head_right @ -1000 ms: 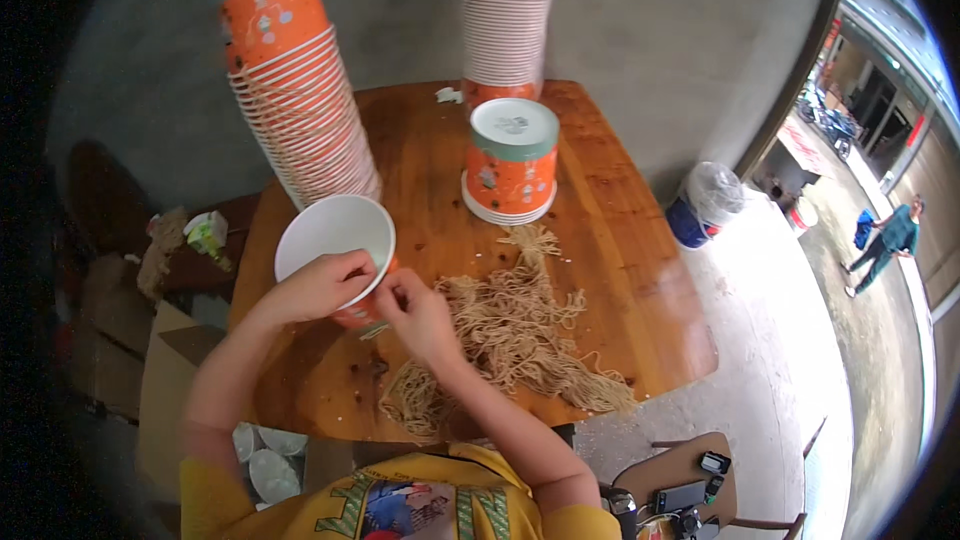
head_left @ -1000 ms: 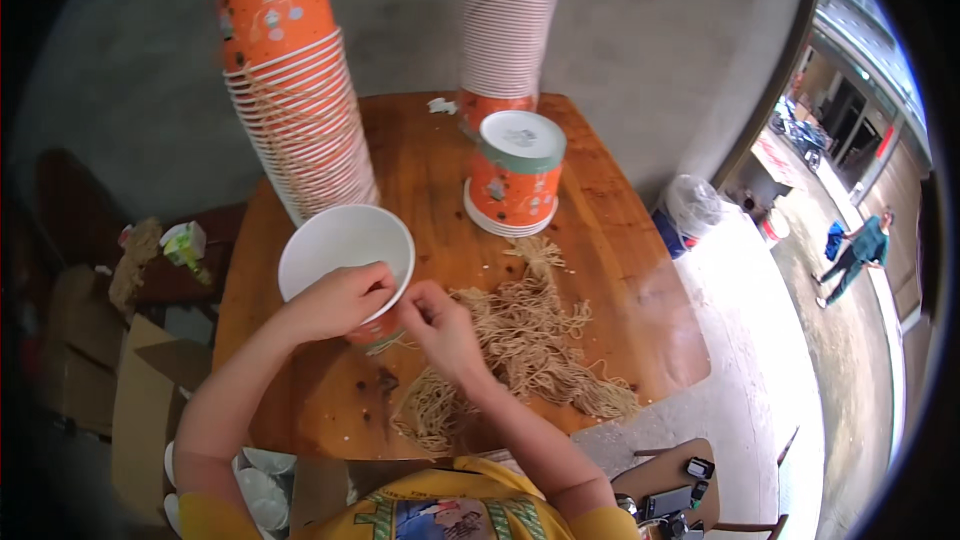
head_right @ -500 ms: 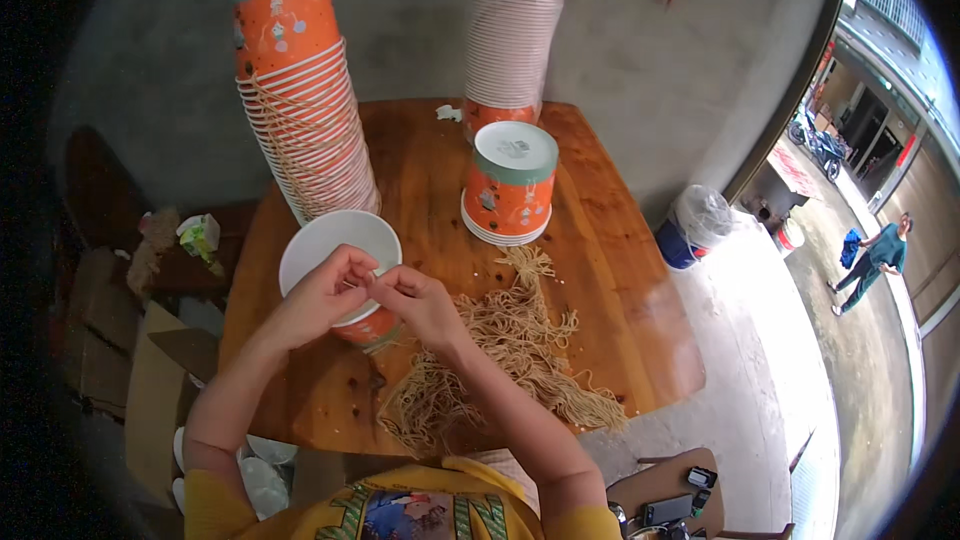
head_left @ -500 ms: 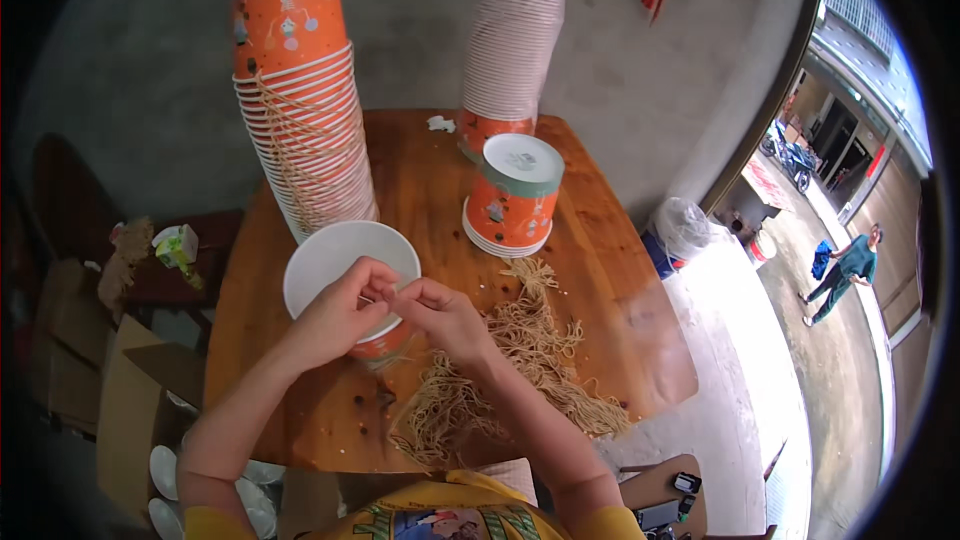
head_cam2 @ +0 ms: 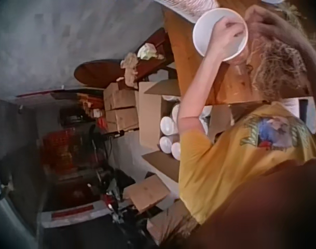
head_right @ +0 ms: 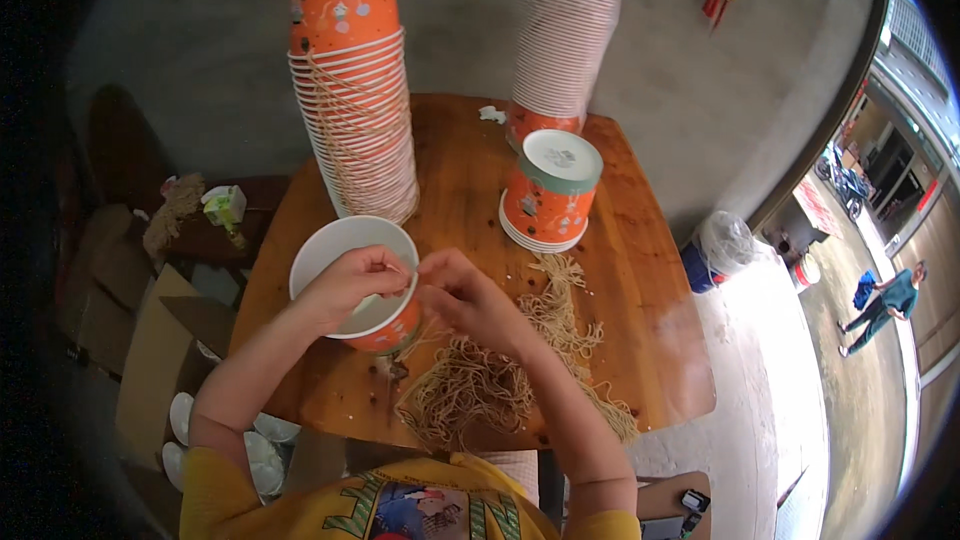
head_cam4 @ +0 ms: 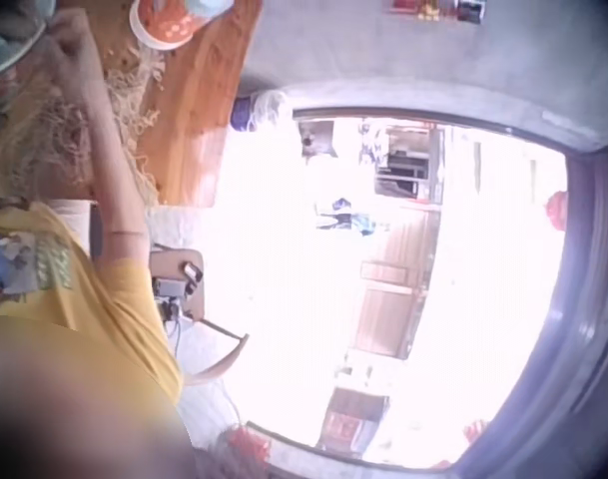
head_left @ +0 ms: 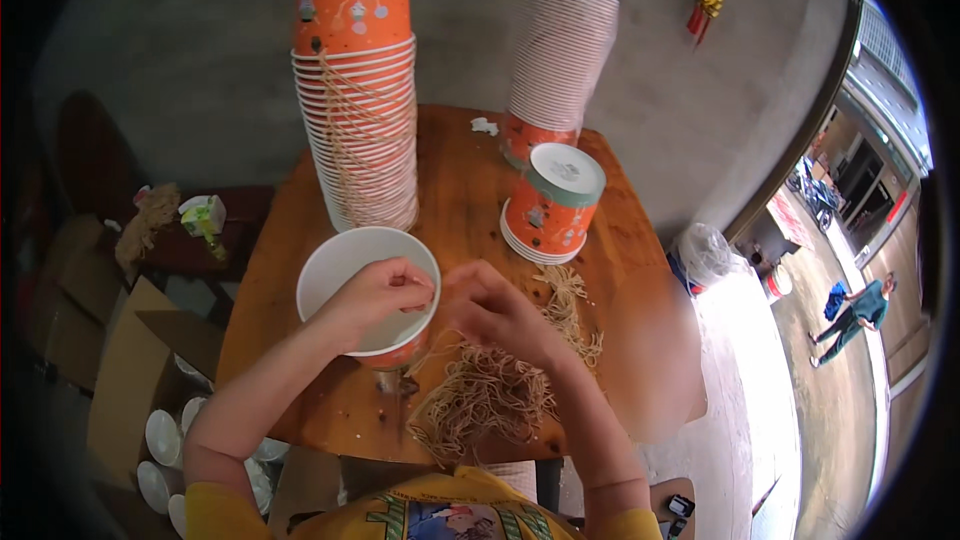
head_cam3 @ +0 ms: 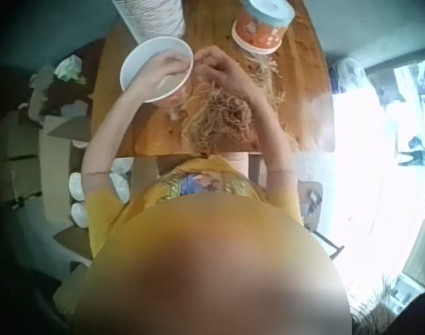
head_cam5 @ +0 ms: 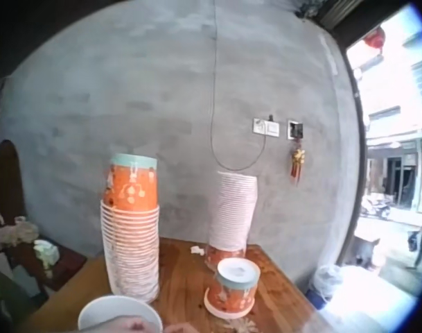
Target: Attaching thin string handles to decorative paper buckets for packaging.
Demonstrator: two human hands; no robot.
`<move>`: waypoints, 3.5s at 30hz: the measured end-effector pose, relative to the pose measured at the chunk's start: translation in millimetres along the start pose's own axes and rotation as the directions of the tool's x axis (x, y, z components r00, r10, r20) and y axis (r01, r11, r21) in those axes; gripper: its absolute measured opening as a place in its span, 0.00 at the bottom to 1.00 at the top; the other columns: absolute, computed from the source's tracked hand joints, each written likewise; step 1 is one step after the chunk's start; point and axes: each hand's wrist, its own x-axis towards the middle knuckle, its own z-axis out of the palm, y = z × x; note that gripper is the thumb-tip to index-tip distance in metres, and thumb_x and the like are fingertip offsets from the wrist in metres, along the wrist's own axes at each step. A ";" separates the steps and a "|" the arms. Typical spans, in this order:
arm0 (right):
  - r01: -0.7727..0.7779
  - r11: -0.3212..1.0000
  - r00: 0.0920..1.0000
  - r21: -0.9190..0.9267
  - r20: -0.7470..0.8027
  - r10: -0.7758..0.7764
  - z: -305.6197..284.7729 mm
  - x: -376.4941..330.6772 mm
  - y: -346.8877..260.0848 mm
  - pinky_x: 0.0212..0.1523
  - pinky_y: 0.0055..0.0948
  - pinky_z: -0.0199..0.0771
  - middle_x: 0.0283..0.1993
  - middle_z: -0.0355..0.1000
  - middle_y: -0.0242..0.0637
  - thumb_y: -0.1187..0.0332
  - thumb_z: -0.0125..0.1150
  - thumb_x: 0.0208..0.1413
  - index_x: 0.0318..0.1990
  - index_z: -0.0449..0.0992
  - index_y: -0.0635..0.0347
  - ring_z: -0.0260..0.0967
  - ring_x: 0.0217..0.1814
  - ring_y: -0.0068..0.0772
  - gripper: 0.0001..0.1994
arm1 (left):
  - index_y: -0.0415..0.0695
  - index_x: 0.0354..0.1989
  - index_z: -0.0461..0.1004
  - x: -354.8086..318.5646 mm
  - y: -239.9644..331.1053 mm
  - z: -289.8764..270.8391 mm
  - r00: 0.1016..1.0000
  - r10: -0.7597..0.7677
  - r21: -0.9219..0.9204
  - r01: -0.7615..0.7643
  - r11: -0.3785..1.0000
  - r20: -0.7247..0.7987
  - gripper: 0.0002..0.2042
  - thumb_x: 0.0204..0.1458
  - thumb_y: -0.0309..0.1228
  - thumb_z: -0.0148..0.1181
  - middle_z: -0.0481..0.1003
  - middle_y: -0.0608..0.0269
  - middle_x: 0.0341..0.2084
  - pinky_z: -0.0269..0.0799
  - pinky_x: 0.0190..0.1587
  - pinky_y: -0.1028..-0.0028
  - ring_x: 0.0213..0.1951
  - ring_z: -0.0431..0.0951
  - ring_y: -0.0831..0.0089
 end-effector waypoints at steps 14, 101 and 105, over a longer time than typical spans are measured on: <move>0.017 0.999 0.987 -0.032 0.161 -0.012 -1.7 10.3 -5.7 0.27 0.14 0.63 0.34 0.68 0.24 0.71 0.53 0.63 0.46 0.67 0.54 0.63 0.29 0.13 0.05 | 0.42 0.39 0.67 -2.6 -7.0 5.3 0.988 0.132 -0.188 -0.113 0.976 0.087 0.03 0.61 0.26 0.50 0.72 0.66 0.28 0.66 0.32 0.82 0.29 0.71 0.82; 0.191 0.908 0.836 -0.372 -0.424 -0.349 33.0 -8.3 37.4 0.26 0.22 0.67 0.28 0.71 0.34 0.73 0.65 0.52 0.33 0.73 0.63 0.67 0.25 0.20 0.06 | 0.39 0.46 0.67 -9.2 0.0 18.6 0.965 0.220 0.352 -0.257 0.900 0.140 0.10 0.55 0.21 0.54 0.70 0.65 0.34 0.71 0.43 0.76 0.38 0.72 0.79; 0.205 0.929 0.844 -0.309 -0.425 -0.328 33.7 -9.9 36.6 0.24 0.15 0.57 0.22 0.61 0.19 0.74 0.64 0.53 0.33 0.72 0.60 0.54 0.24 0.10 0.05 | 0.39 0.43 0.68 -7.4 -4.6 16.8 0.938 0.304 0.478 -0.347 0.807 0.168 0.08 0.55 0.22 0.55 0.68 0.62 0.38 0.71 0.43 0.75 0.38 0.73 0.76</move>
